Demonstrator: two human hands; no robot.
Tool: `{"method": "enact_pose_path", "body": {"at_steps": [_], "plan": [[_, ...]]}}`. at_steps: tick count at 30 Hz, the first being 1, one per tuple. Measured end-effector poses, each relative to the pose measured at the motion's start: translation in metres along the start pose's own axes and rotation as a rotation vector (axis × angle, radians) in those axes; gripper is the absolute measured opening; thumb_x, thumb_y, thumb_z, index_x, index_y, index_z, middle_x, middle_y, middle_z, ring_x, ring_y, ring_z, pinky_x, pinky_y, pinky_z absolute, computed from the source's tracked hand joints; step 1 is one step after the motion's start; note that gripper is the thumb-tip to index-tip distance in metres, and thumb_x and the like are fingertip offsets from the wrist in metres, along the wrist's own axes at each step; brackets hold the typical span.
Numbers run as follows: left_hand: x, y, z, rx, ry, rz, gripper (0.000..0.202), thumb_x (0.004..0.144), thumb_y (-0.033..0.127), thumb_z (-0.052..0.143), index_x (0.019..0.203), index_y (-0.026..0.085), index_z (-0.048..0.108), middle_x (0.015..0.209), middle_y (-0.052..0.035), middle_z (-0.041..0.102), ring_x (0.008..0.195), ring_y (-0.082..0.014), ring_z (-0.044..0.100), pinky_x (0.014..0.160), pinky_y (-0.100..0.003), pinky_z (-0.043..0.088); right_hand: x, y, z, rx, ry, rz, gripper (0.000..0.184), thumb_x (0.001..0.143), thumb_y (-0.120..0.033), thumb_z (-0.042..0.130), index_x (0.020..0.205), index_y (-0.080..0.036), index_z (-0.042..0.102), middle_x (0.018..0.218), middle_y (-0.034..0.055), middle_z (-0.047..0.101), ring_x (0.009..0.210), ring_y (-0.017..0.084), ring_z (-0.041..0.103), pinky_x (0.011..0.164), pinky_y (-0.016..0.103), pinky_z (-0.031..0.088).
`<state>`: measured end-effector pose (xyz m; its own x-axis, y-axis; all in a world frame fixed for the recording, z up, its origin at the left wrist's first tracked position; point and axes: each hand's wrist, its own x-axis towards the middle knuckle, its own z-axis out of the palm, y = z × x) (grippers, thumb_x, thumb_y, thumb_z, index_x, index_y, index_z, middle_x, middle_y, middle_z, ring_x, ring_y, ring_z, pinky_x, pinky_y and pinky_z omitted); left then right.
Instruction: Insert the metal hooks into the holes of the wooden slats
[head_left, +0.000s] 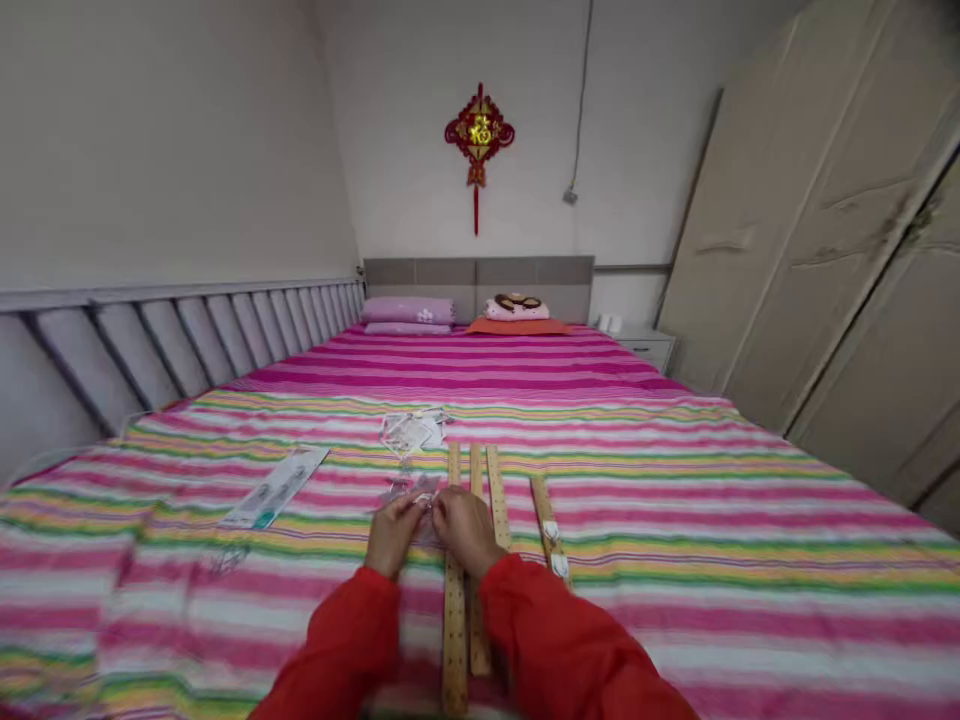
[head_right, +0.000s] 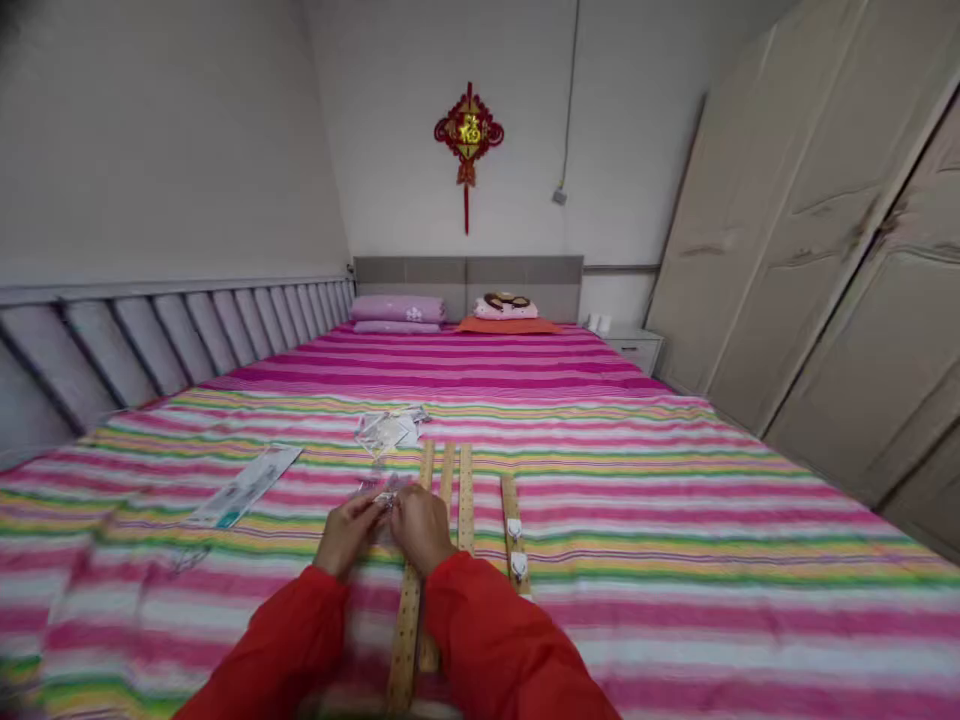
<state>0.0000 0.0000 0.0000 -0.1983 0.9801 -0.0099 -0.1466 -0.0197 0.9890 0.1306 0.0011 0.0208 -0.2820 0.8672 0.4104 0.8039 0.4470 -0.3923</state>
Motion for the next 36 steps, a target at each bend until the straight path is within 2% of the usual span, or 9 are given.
{"method": "enact_pose_path", "body": {"at_steps": [4,8,13,17,24,27,31,33,36], "plan": [[0.001,0.003,-0.002,0.085,0.035,0.005,0.048,0.046,0.041,0.079,0.084,0.013,0.073,0.081,-0.0070,0.073,0.077,-0.0194,0.065,0.066,-0.026,0.050,-0.005,0.004,-0.002,0.029,0.008,-0.032,0.015,0.079,-0.017,0.049,0.079,-0.020,0.063,0.082,0.0034,0.067,0.071,0.017,0.061,0.060,0.024,0.036],[-0.001,0.008,-0.001,0.015,0.048,-0.035,0.043,0.045,0.037,0.080,0.080,0.013,0.072,0.075,-0.0051,0.072,0.069,-0.0165,0.066,0.056,-0.021,0.049,-0.006,0.008,0.001,0.156,0.048,0.006,0.018,0.078,-0.014,0.049,0.085,-0.021,0.063,0.084,0.0027,0.066,0.077,0.017,0.061,0.065,0.023,0.039],[0.002,0.014,-0.006,-0.126,0.111,-0.044,0.026,0.054,0.024,0.079,0.075,0.013,0.069,0.066,-0.0020,0.070,0.066,-0.0126,0.066,0.059,-0.019,0.051,0.000,0.013,0.013,0.378,0.108,0.055,0.028,0.071,-0.005,0.049,0.090,-0.019,0.065,0.085,0.0033,0.065,0.080,0.017,0.060,0.072,0.026,0.044],[0.003,0.017,-0.009,-0.197,0.139,-0.058,0.017,0.058,0.017,0.076,0.072,0.013,0.067,0.066,-0.0011,0.069,0.066,-0.0116,0.066,0.060,-0.018,0.052,0.006,0.013,0.023,0.611,0.107,0.018,0.033,0.067,-0.004,0.054,0.093,-0.019,0.066,0.089,0.0034,0.066,0.083,0.018,0.061,0.076,0.028,0.047],[0.000,0.014,-0.008,-0.136,0.072,-0.029,0.033,0.049,0.029,0.081,0.074,0.012,0.065,0.067,-0.0017,0.069,0.066,-0.0123,0.065,0.065,-0.021,0.051,0.009,0.012,0.031,0.770,0.098,0.084,0.032,0.066,-0.005,0.056,0.092,-0.018,0.070,0.093,0.0064,0.068,0.090,0.021,0.062,0.083,0.034,0.047],[0.001,0.014,-0.011,-0.010,0.009,0.061,0.038,0.050,0.037,0.078,0.076,0.012,0.065,0.069,-0.0028,0.070,0.066,-0.0141,0.065,0.065,-0.023,0.051,0.009,0.013,0.036,0.826,0.098,0.090,0.029,0.065,-0.005,0.054,0.085,-0.020,0.071,0.088,0.0038,0.068,0.085,0.019,0.062,0.079,0.032,0.048],[0.000,0.012,-0.012,0.171,-0.015,0.247,0.029,0.059,0.038,0.071,0.075,0.014,0.066,0.072,-0.0031,0.070,0.071,-0.0158,0.066,0.067,-0.023,0.050,0.010,0.014,0.043,0.892,0.104,0.169,0.019,0.066,-0.009,0.052,0.071,-0.018,0.068,0.071,0.0012,0.066,0.069,0.017,0.062,0.064,0.027,0.050],[-0.001,0.011,-0.011,0.230,0.004,0.293,0.025,0.060,0.036,0.070,0.075,0.016,0.067,0.073,-0.0024,0.070,0.072,-0.0162,0.066,0.067,-0.023,0.050,0.010,0.014,0.045,0.925,0.094,0.217,0.018,0.067,-0.010,0.051,0.071,-0.017,0.067,0.064,0.0003,0.063,0.059,0.015,0.059,0.056,0.025,0.049],[-0.001,0.010,-0.009,0.224,0.113,0.266,0.021,0.060,0.031,0.071,0.074,0.016,0.066,0.069,-0.0012,0.070,0.070,-0.0165,0.067,0.064,-0.023,0.051,0.010,0.014,0.043,0.948,0.056,0.275,0.022,0.067,-0.012,0.050,0.080,-0.017,0.067,0.061,-0.0003,0.062,0.052,0.015,0.057,0.048,0.024,0.047]]}}
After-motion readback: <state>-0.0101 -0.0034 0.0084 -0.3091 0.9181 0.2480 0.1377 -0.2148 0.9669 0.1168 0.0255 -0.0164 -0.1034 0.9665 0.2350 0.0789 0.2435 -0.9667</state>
